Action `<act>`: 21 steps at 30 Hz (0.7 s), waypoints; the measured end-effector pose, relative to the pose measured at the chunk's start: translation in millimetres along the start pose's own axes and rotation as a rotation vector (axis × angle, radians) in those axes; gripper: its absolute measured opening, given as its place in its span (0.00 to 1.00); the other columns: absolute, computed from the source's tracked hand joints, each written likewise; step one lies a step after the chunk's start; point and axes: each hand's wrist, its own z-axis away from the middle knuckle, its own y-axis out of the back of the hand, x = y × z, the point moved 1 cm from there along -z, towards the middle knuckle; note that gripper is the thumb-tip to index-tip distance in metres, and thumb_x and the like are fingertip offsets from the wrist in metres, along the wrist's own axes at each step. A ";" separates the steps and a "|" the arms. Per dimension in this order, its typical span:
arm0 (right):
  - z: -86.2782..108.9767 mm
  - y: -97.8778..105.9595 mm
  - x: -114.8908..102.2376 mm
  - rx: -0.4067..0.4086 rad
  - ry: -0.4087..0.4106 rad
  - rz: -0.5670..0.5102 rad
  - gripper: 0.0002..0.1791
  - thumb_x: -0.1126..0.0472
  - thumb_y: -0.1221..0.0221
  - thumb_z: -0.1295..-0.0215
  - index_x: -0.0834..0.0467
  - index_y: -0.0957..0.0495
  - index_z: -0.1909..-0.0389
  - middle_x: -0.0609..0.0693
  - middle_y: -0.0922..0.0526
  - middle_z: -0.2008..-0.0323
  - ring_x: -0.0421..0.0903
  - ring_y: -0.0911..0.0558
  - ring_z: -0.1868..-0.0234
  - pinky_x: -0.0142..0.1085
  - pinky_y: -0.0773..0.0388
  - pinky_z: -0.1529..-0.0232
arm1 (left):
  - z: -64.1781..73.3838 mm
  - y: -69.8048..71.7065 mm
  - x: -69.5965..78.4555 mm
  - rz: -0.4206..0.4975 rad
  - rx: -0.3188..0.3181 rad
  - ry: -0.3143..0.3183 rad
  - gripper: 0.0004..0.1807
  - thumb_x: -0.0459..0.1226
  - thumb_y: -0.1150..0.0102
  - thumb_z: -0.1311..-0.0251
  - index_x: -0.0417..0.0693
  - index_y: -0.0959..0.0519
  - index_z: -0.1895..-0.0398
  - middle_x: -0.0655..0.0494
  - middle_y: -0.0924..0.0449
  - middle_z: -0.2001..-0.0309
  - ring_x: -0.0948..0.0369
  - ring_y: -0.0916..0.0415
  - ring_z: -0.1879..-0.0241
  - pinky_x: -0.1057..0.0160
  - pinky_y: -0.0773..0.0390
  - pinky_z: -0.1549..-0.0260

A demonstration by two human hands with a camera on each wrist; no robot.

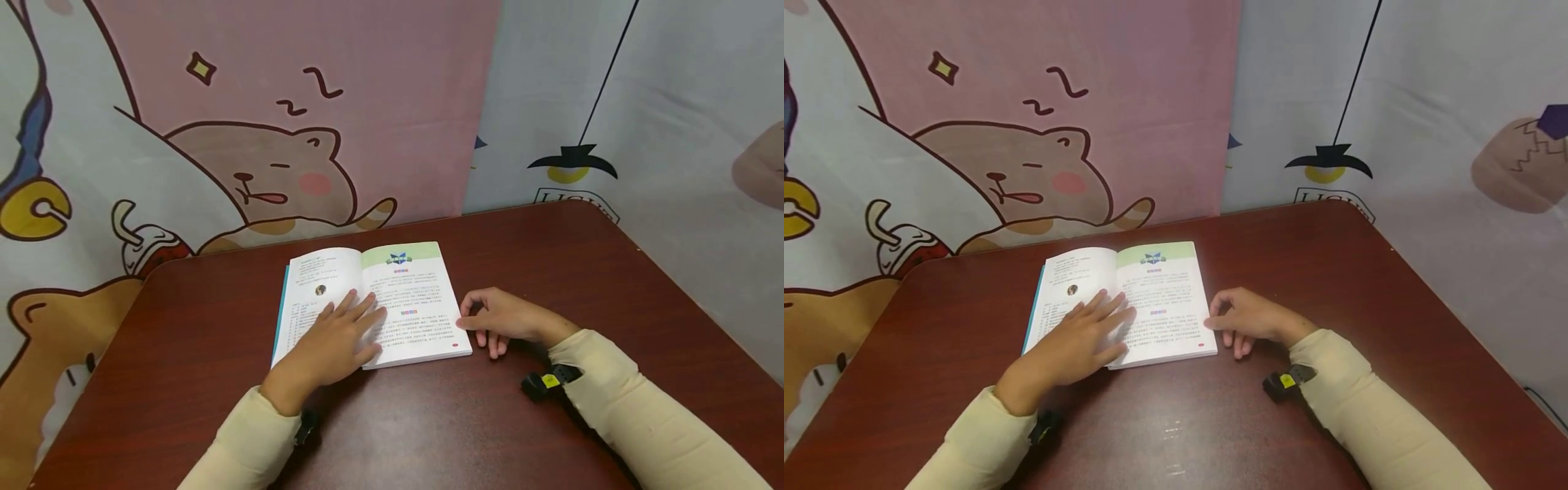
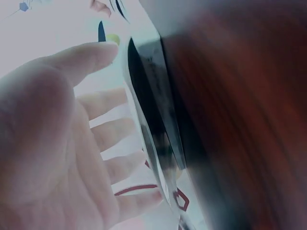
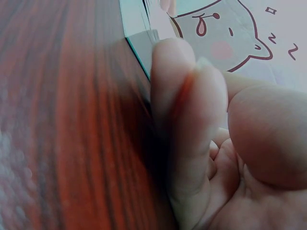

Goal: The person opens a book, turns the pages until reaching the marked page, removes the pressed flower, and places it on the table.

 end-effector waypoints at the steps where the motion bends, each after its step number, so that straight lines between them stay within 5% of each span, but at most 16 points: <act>1: 0.0 0.1 0.0 0.000 0.000 0.000 0.18 0.52 0.36 0.33 0.62 0.28 0.56 0.53 0.21 0.82 0.44 0.21 0.89 0.37 0.22 0.86 | -1.6 0.3 2.2 -0.005 -0.002 -0.006 0.33 0.54 0.44 0.32 0.58 0.35 0.25 0.55 0.42 0.22 0.46 0.51 0.21 0.35 0.44 0.29; 11: -1.3 -0.2 1.1 -0.007 0.012 -0.009 0.18 0.51 0.36 0.33 0.61 0.28 0.56 0.53 0.21 0.82 0.45 0.20 0.89 0.37 0.22 0.86 | -15.9 3.0 24.5 -0.002 -0.039 -0.054 0.37 0.59 0.42 0.35 0.59 0.35 0.25 0.55 0.43 0.22 0.48 0.51 0.21 0.32 0.44 0.30; 21: -0.1 1.1 1.2 -0.010 0.007 -0.006 0.18 0.52 0.37 0.32 0.62 0.28 0.56 0.54 0.21 0.82 0.45 0.20 0.89 0.37 0.22 0.86 | -19.5 -1.5 28.9 0.027 -0.065 -0.014 0.42 0.62 0.37 0.42 0.60 0.34 0.26 0.51 0.41 0.23 0.46 0.45 0.23 0.27 0.43 0.35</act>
